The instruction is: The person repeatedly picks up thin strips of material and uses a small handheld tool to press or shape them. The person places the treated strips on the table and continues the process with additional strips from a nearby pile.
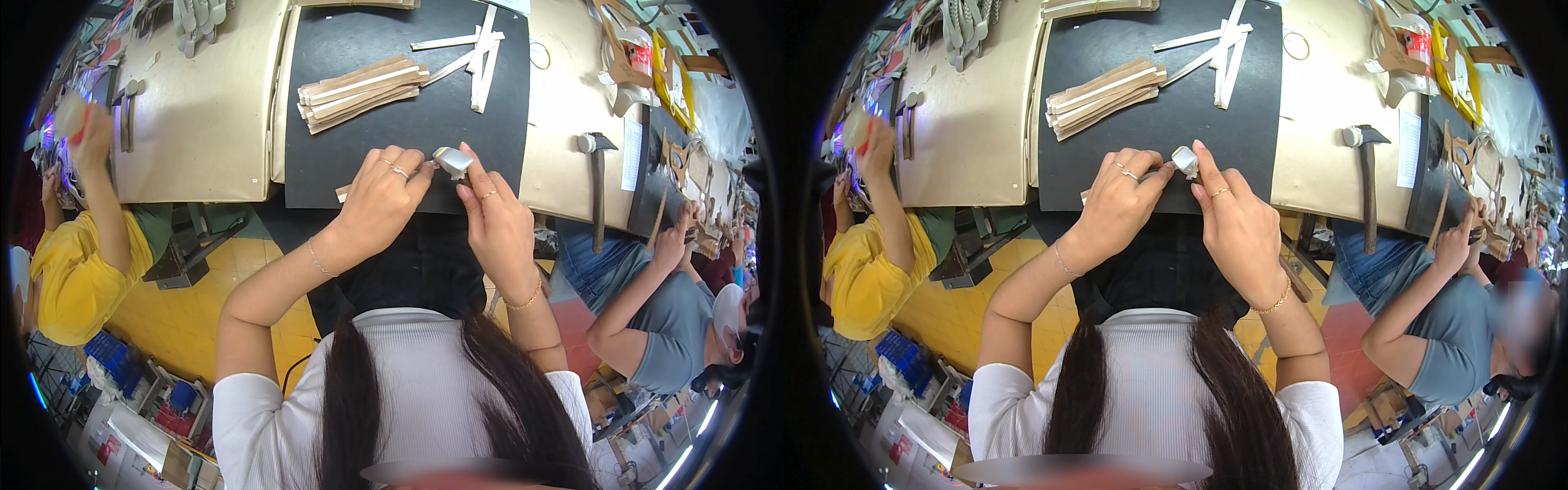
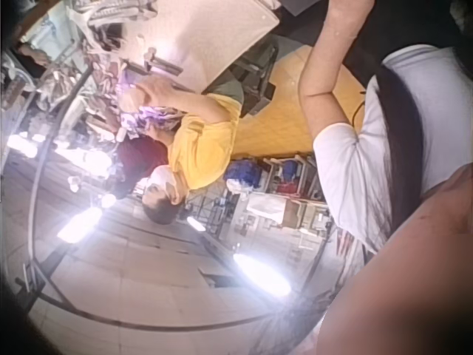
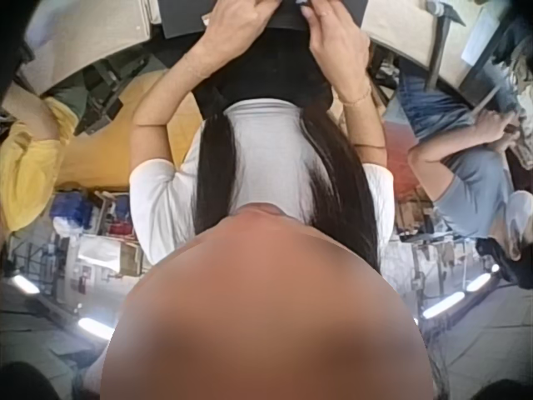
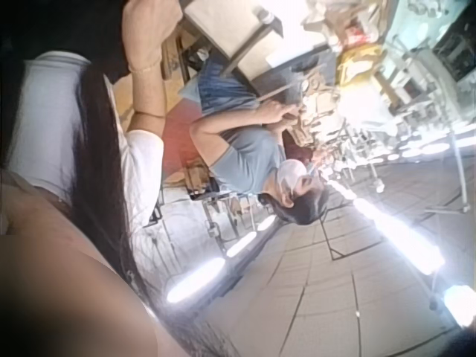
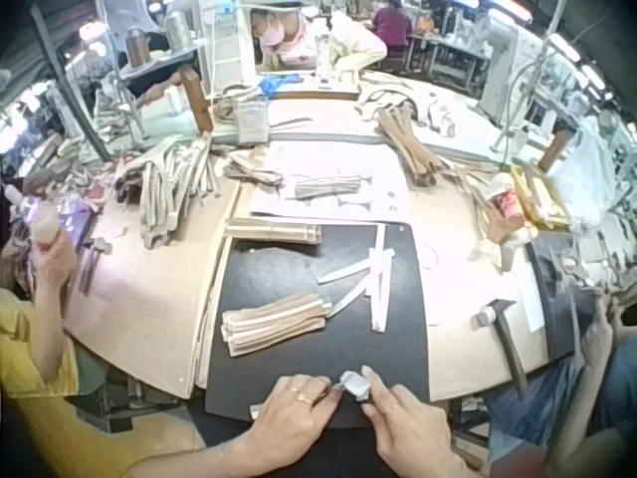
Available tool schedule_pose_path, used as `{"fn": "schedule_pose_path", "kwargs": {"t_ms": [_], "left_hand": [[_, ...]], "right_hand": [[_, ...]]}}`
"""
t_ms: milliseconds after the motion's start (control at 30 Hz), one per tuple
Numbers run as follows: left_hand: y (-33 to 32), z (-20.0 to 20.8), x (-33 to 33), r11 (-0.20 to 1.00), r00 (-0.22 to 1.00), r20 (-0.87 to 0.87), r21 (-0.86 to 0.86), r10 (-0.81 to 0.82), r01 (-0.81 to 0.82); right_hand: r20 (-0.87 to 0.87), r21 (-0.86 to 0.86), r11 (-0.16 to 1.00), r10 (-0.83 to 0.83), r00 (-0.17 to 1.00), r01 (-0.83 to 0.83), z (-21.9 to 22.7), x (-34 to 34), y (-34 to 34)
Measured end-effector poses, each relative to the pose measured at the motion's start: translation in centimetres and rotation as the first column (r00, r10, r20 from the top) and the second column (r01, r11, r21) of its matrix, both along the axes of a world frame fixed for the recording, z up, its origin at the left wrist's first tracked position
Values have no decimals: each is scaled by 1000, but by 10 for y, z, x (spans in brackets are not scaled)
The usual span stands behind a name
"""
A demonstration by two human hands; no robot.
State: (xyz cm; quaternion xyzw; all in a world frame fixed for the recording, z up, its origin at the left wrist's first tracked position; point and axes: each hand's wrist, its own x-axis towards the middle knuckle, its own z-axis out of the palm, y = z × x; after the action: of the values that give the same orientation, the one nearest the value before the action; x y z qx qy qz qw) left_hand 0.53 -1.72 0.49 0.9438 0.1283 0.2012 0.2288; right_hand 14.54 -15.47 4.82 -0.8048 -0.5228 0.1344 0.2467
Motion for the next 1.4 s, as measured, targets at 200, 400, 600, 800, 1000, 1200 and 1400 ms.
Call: {"fn": "schedule_pose_path", "kwargs": {"t_ms": [200,400,600,800,1000,1200,1400], "left_hand": [[1,2,1,1000,1000,-29,7,-6,6],[-2,-2,-2,1000,999,-52,30,-2,3],[3,-3,-2,995,997,26,-74,76,-73],[-1,-17,4,986,989,86,-128,119,-108],[0,-16,5,979,988,37,-149,147,-140],[5,-14,1,981,992,26,-158,120,-115],[6,-20,6,982,989,72,-151,128,-116]], "right_hand": [[-15,65,998,18,1000,-17,-3,1,2],[18,140,990,-29,999,26,-4,0,0],[89,-136,990,46,995,-33,5,-2,2],[75,-121,992,45,996,-36,0,6,2],[50,-101,994,39,998,-34,-2,7,2],[49,-71,997,43,998,-40,-1,6,1],[70,-66,997,48,996,-44,-2,9,3]]}}
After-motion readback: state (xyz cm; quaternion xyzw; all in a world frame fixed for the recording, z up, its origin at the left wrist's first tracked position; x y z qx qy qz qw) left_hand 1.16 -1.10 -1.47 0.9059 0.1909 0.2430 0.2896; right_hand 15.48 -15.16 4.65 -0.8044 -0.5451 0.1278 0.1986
